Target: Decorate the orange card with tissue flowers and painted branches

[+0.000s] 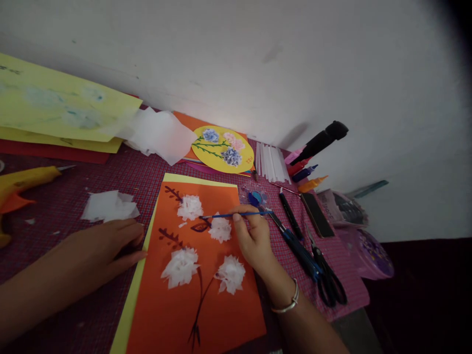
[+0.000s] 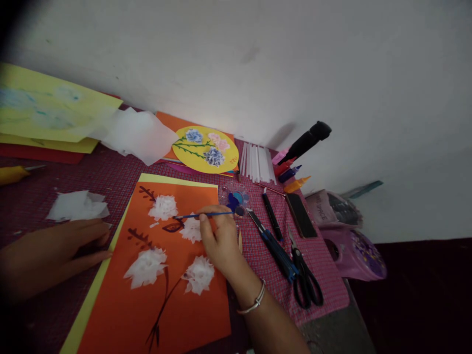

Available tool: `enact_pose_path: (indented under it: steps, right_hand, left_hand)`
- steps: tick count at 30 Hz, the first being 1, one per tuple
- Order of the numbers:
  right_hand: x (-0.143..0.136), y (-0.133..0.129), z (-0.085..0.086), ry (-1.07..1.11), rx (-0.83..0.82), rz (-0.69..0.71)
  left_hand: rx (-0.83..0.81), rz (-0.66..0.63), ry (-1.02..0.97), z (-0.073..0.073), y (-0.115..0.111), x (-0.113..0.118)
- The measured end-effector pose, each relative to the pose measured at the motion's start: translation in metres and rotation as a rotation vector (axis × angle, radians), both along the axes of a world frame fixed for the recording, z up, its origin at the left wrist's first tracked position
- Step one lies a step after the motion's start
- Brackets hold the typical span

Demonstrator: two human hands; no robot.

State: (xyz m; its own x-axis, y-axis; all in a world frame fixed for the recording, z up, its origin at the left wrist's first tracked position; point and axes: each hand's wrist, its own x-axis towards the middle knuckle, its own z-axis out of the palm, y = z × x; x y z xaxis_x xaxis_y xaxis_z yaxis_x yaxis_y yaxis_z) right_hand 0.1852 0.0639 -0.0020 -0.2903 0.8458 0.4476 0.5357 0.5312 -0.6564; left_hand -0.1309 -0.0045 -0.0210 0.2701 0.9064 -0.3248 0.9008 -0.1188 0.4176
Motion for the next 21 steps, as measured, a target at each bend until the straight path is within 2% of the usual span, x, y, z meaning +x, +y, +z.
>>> enact_pose_path:
  steps: [13, 21]
  right_hand:
    - [-0.0062, 0.001, -0.0016, 0.035, 0.002, -0.007]
    - [-0.0014, -0.0011, 0.0021, -0.025, 0.009, -0.018]
  left_hand:
    - [0.022, 0.022, -0.016, 0.0038, -0.001, 0.0043]
    - [0.066, 0.032, -0.032, -0.0001, -0.0012, 0.0015]
